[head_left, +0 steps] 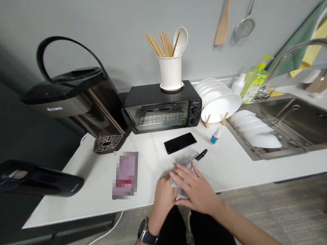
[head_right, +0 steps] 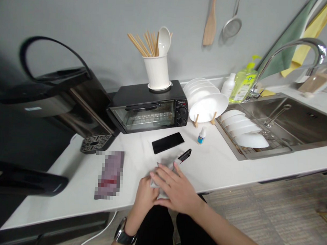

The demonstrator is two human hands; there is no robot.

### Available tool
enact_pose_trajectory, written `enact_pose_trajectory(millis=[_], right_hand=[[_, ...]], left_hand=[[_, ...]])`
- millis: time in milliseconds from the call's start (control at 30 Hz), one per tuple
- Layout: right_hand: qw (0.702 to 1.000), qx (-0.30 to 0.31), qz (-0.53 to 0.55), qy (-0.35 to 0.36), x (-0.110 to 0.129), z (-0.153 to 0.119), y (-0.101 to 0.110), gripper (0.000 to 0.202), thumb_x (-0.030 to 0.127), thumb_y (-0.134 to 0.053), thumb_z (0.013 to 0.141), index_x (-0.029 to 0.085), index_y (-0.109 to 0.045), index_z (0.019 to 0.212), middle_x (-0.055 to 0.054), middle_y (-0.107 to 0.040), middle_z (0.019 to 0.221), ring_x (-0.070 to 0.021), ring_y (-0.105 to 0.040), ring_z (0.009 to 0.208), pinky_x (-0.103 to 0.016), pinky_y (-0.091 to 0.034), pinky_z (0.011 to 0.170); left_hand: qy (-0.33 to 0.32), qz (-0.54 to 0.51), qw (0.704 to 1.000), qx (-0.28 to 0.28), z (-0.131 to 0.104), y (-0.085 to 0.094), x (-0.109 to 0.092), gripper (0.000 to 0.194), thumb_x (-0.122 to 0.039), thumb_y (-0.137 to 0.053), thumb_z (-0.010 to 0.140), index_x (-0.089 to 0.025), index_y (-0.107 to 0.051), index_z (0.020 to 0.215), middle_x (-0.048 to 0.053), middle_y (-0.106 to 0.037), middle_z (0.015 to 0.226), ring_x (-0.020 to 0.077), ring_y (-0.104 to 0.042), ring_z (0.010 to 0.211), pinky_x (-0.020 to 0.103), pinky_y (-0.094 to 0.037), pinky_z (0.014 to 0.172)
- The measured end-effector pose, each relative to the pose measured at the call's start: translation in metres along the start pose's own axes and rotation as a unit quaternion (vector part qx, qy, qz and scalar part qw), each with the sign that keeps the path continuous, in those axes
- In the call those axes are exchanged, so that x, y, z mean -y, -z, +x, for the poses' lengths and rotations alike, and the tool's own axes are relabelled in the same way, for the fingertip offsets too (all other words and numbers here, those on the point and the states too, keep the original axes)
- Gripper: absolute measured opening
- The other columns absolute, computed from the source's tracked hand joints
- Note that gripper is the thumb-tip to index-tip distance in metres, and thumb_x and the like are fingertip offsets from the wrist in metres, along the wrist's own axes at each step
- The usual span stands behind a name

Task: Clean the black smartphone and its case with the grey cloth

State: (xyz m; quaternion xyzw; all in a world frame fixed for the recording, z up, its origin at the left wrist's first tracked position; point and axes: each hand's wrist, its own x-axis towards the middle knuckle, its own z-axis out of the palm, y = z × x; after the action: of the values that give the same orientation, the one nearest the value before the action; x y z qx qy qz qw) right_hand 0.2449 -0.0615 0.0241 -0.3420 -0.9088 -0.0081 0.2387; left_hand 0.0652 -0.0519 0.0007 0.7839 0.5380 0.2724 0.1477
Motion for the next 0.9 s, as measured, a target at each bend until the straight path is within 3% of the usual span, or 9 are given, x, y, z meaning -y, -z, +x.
enact_pose_trajectory(millis=[133, 200, 267, 367, 500, 633, 767, 833, 900], right_hand=[[0.988, -0.066, -0.026, -0.139, -0.060, 0.003, 0.015, 0.059, 0.064, -0.038, 0.104, 0.013, -0.058, 0.127, -0.019, -0.065, 0.125, -0.0357, -0.057, 0.127, -0.066, -0.025, 0.122], [0.973, -0.104, -0.042, -0.202, -0.068, 0.005, 0.012, 0.057, 0.066, -0.034, 0.103, 0.015, -0.060, 0.108, -0.018, -0.065, 0.113, -0.0378, -0.059, 0.121, -0.068, -0.027, 0.119], [0.964, -0.127, -0.041, -0.228, -0.053, 0.006, 0.002, 0.063, 0.071, -0.032, 0.101, 0.014, -0.058, 0.107, -0.022, -0.061, 0.119, -0.0441, -0.049, 0.133, -0.071, -0.025, 0.119], [0.975, -0.115, -0.015, -0.191, -0.006, 0.006, -0.014, 0.078, 0.077, -0.033, 0.098, 0.008, -0.052, 0.129, -0.026, -0.054, 0.140, -0.0480, -0.025, 0.152, -0.071, -0.022, 0.120], [0.997, -0.040, 0.014, -0.066, 0.033, 0.006, -0.020, 0.095, 0.080, -0.042, 0.095, 0.005, -0.037, 0.153, -0.022, -0.052, 0.151, -0.0385, -0.031, 0.152, -0.057, -0.026, 0.124], [0.998, -0.056, 0.004, -0.012, -0.004, 0.006, -0.005, 0.079, 0.073, -0.037, 0.101, 0.010, -0.047, 0.148, -0.017, -0.063, 0.139, -0.0318, -0.051, 0.135, -0.053, -0.026, 0.124], [0.984, -0.094, -0.005, -0.148, -0.048, 0.017, 0.009, 0.054, 0.060, -0.032, 0.106, 0.017, -0.065, 0.105, -0.012, -0.067, 0.100, -0.0302, -0.060, 0.101, -0.056, -0.036, 0.115], [0.971, -0.119, -0.004, -0.209, -0.042, 0.026, 0.006, 0.050, 0.056, -0.031, 0.107, 0.018, -0.063, 0.098, -0.011, -0.065, 0.096, -0.0303, -0.059, 0.098, -0.059, -0.034, 0.115], [0.963, -0.144, 0.014, -0.226, -0.016, 0.032, -0.004, 0.053, 0.059, -0.032, 0.106, 0.015, -0.062, 0.108, -0.015, -0.066, 0.109, -0.0344, -0.057, 0.113, -0.064, -0.025, 0.120]], left_hand=[[-0.016, -0.047, 0.999, 0.009, 0.004, 0.007, -0.008, 0.033, -0.016, -0.048, 0.102, -0.022, -0.069, 0.128, 0.008, -0.078, 0.118, 0.0249, -0.077, 0.101, 0.036, -0.061, 0.088], [-0.020, -0.072, 0.997, 0.010, 0.005, 0.010, -0.011, 0.036, -0.017, -0.048, 0.104, -0.026, -0.066, 0.134, 0.006, -0.076, 0.125, 0.0237, -0.076, 0.108, 0.035, -0.060, 0.093], [-0.025, -0.079, 0.997, 0.007, 0.005, 0.010, -0.010, 0.039, -0.013, -0.047, 0.102, -0.026, -0.066, 0.134, 0.006, -0.075, 0.127, 0.0227, -0.074, 0.112, 0.035, -0.059, 0.097], [-0.028, -0.046, 0.999, 0.001, 0.003, 0.006, -0.005, 0.041, -0.007, -0.049, 0.095, -0.021, -0.069, 0.128, 0.008, -0.078, 0.120, 0.0227, -0.077, 0.102, 0.034, -0.061, 0.091], [-0.014, 0.007, 1.000, -0.001, -0.002, -0.004, 0.005, 0.029, -0.004, -0.053, 0.080, -0.015, -0.075, 0.094, 0.010, -0.080, 0.085, 0.0254, -0.076, 0.071, 0.034, -0.063, 0.068], [-0.004, 0.012, 1.000, -0.005, -0.001, -0.001, 0.002, 0.030, -0.002, -0.050, 0.082, -0.015, -0.074, 0.094, 0.009, -0.079, 0.083, 0.0251, -0.076, 0.072, 0.034, -0.062, 0.069], [-0.026, -0.051, 0.998, 0.005, 0.004, 0.008, -0.009, 0.038, -0.011, -0.047, 0.099, -0.024, -0.068, 0.128, 0.006, -0.077, 0.121, 0.0227, -0.076, 0.103, 0.034, -0.060, 0.091], [-0.020, -0.067, 0.998, -0.003, 0.006, 0.009, -0.010, 0.036, -0.014, -0.048, 0.102, -0.025, -0.068, 0.129, 0.005, -0.078, 0.121, 0.0227, -0.076, 0.103, 0.034, -0.060, 0.090], [-0.001, -0.069, 0.997, -0.023, 0.005, 0.005, -0.008, 0.031, -0.012, -0.049, 0.099, -0.021, -0.074, 0.116, 0.006, -0.080, 0.105, 0.0227, -0.077, 0.088, 0.033, -0.060, 0.081]])
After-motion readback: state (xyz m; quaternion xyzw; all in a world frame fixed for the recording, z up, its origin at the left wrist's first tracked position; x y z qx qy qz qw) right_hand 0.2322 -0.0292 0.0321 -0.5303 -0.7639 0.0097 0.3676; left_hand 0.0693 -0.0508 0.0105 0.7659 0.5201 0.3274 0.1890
